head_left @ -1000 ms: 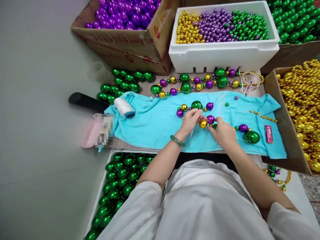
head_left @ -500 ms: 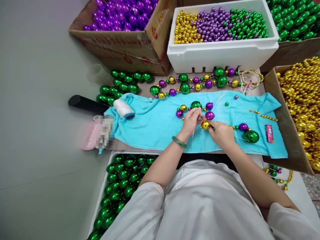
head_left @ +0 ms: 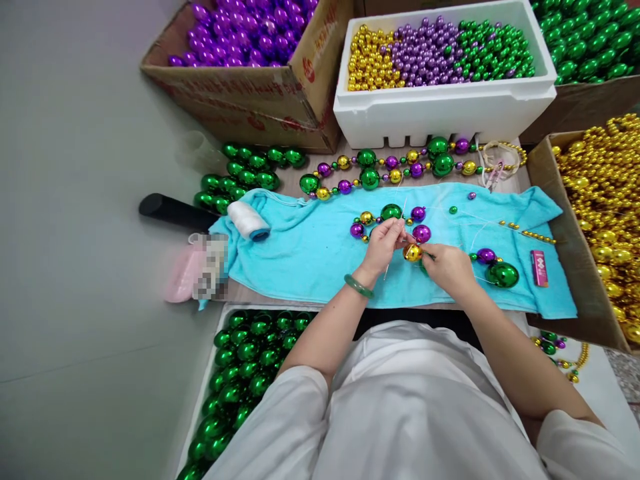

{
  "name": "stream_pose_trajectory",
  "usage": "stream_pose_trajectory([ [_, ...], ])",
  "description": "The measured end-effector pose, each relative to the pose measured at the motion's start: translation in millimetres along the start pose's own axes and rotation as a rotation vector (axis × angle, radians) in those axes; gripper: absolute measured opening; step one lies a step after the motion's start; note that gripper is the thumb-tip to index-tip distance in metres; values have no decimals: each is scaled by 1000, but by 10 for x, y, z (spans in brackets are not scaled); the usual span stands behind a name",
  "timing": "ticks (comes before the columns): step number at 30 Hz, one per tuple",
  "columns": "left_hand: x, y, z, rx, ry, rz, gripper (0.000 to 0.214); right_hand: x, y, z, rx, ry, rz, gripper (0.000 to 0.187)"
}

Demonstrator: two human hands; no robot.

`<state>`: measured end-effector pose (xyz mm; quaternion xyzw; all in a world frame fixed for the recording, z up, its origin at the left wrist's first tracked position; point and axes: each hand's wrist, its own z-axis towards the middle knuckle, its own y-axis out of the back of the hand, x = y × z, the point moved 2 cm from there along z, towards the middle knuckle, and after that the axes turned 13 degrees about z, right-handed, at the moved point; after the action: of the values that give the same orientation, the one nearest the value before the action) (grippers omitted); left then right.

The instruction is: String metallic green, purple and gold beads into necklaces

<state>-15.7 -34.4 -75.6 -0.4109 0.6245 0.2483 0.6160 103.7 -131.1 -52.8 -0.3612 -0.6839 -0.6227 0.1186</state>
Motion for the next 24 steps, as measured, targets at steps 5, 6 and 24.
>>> stream_pose_trajectory([
  [5,-11,-10,-32,-66,14,118,45,-115,144,32,-31,-81,287,25],
  [6,-9,-24,-45,-78,14,147,46,-127,167,42,-16,-92,355,21],
  [24,33,-267,-257,-260,64,88,44,-1,284,-133,-19,-96,235,14],
])
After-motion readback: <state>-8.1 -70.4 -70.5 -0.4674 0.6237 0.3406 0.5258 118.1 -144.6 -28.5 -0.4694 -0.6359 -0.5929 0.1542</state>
